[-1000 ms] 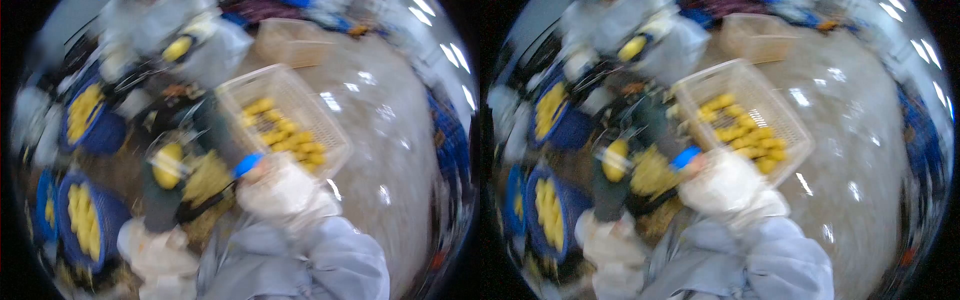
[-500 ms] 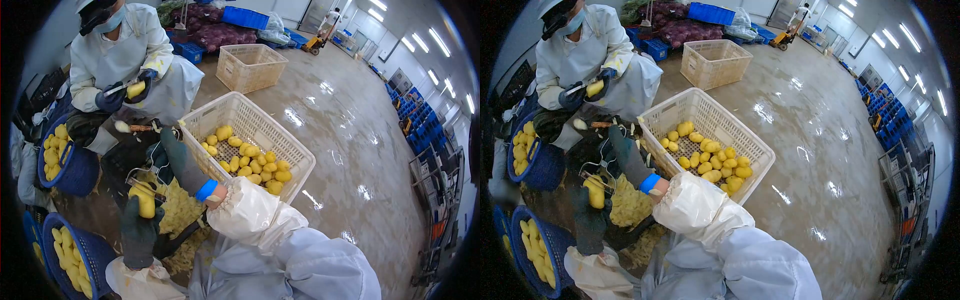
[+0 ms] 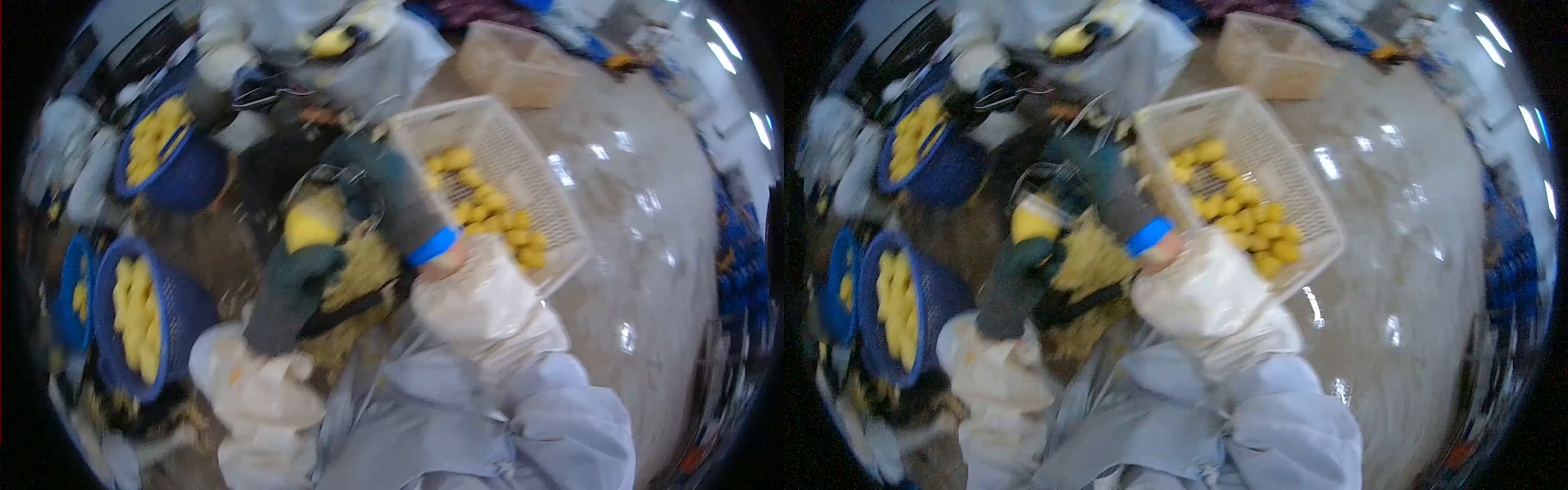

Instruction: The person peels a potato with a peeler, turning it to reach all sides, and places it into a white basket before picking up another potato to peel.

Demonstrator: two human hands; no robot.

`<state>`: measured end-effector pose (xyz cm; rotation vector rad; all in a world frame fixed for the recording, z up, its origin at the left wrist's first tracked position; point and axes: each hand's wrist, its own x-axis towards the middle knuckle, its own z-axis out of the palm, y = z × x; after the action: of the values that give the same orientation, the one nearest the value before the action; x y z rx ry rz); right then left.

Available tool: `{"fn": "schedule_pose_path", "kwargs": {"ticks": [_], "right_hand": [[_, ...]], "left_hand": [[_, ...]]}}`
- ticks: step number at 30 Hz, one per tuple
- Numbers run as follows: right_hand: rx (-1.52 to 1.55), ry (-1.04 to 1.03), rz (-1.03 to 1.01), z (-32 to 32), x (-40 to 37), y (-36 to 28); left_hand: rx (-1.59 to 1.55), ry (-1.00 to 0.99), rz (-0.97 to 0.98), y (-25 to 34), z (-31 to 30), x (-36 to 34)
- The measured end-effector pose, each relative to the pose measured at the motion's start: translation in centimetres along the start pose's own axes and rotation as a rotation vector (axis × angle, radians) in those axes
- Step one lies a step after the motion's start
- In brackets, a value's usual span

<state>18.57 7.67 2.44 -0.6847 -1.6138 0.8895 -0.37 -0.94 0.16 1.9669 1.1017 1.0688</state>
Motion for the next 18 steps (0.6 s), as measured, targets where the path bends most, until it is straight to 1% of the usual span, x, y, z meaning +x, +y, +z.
{"fn": "schedule_pose_path", "kwargs": {"ticks": [1, 2, 3, 4, 5, 7, 8, 9, 11, 12, 13, 15, 16, 17, 18], "right_hand": [[-0.007, 0.042, -0.159, 0.5, 0.7, -0.9], [0.412, 0.003, 0.486, -0.5, 0.8, -3.6], [0.491, 0.104, 0.487, 0.4, 1.0, -3.4], [0.47, 0.103, 0.415, 1.2, 0.8, -4.3], [0.491, 0.092, 0.419, 1.9, 0.8, -4.7], [0.383, 0.041, 0.533, 2.2, 0.3, -5.3], [0.204, 0.076, 0.472, 1.8, 0.7, -3.8], [0.209, 0.078, 0.479, 1.3, 1.2, -2.0], [0.212, 0.39, 0.46, -0.1, 2.2, 0.7], [0.358, 0.316, 0.552, -1.4, 2.1, -0.4], [0.361, 0.313, 0.55, -1.1, 1.9, -0.9], [-0.294, 0.054, -0.098, 0.2, 1.1, -1.8], [0.127, 0.106, 0.235, 1.9, 0.7, -3.4], [0.129, 0.112, 0.242, 1.8, 0.6, -2.4], [0.144, 0.244, 0.319, 1.4, 0.9, -0.5]], "left_hand": [[-0.479, 0.052, -0.319, 0.5, 0.4, -0.2], [-1.01, 0.121, -0.636, 2.9, 0.1, 1.1], [-1.014, 0.136, -0.573, 2.3, 0.4, 1.2], [-0.968, 0.134, -0.616, 3.2, 0.2, 1.6], [-0.952, 0.152, -0.625, 3.2, -0.1, 1.5], [-0.754, 0.052, -0.64, 3.4, -0.2, 1.5], [-0.712, 0.105, -0.547, 1.8, 0.4, 1.3], [-0.71, 0.103, -0.556, 2.0, 0.6, 1.2], [-0.535, 0.147, -0.511, 2.8, 0.7, 1.4], [-0.451, 0.125, -0.494, 3.6, 0.2, 1.6], [-0.448, 0.127, -0.493, 3.5, 0.0, 1.6], [-0.219, 0.163, -0.4, 2.9, 0.1, 1.6], [-0.216, 0.14, -0.372, 2.7, 0.2, 1.5], [-0.216, 0.133, -0.377, 2.5, 0.2, 1.5], [-0.229, 0.131, -0.393, 2.4, 0.2, 1.5]]}}
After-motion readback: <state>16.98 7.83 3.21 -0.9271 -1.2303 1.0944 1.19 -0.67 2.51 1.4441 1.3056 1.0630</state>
